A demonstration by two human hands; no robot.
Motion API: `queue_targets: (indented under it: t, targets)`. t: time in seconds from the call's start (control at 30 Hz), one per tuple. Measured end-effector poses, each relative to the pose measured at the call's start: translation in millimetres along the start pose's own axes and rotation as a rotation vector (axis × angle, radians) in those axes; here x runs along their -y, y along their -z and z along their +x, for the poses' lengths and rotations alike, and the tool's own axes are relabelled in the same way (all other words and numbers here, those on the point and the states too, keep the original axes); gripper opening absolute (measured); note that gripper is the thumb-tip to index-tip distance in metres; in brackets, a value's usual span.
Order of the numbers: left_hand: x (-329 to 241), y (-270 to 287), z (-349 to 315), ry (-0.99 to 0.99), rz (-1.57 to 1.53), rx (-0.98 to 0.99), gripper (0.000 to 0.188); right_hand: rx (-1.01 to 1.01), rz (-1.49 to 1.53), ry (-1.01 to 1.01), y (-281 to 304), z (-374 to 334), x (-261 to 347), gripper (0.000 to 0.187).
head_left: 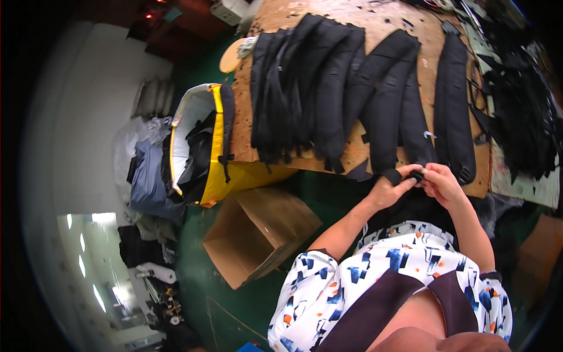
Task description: The person assembles black padded straps by threading nylon webbing through plastic buckles and sliding buckle components together. The person picks up individual strap segments and buckles from a workbench, pulls the webbing through the hardware by hand, and places the completed strap back on the table.
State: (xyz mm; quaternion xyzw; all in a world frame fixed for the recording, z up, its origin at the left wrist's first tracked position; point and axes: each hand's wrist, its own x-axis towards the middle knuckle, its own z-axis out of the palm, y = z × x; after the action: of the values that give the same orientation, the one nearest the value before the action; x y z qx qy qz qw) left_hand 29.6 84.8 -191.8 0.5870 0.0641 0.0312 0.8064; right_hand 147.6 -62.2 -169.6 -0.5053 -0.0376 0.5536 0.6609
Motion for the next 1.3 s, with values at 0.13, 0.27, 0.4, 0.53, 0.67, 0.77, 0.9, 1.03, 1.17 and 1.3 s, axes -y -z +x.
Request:
queue_targets:
  t: [0.13, 0.27, 0.4, 0.53, 0.67, 0.77, 0.9, 1.03, 1.17, 1.3]
  targets:
    - [-13.2, -1.6, -0.9, 0.045, -0.12, -0.051, 0.022, -0.227, -0.547, 0.227, -20.6, -4.3, 3.7, 0.02]
    - [-19.5, -3.7, 4.8, 0.092, 0.087, -0.082, 0.022, -0.312, -1.034, 0.887, -26.6, -13.3, 5.6, 0.013]
    - [-23.6, -7.3, 11.2, 0.008, 0.277, -0.084, 0.021, -0.336, -1.161, 1.002, -28.8, -9.3, 6.4, 0.01]
    - [-26.0, -6.1, 16.4, 0.029, 0.291, -0.054, 0.017, -0.364, -1.249, 1.067, -26.5, -1.8, 4.1, 0.01]
    - [-27.7, -11.8, 19.0, 0.041, 0.26, -0.051, 0.015, -0.408, -1.344, 1.023, -19.2, -1.5, 0.8, 0.009]
    - [-20.7, -13.4, 26.7, 0.055, 0.192, -0.05, 0.017, -0.395, -1.35, 0.992, -14.9, 1.0, 1.9, 0.009]
    - [-12.9, -12.5, 36.1, 0.016, 0.313, -0.178, 0.025, -0.277, -1.237, 1.066, -23.9, -12.4, 3.1, 0.011]
    - [-3.7, -11.1, 43.6, 0.163, 0.154, -0.139, 0.025, -0.423, -0.653, 0.642, -9.5, -16.2, -17.1, 0.013]
    - [4.8, 0.1, 35.1, 0.009, 0.269, -0.194, 0.024, -0.198, 0.091, -0.071, -2.3, -9.7, -7.7, 0.049]
    - [-3.5, -8.2, 34.4, -0.14, 0.596, -0.134, 0.024, -0.11, 0.308, -0.148, -1.4, -2.2, -3.6, 0.021]
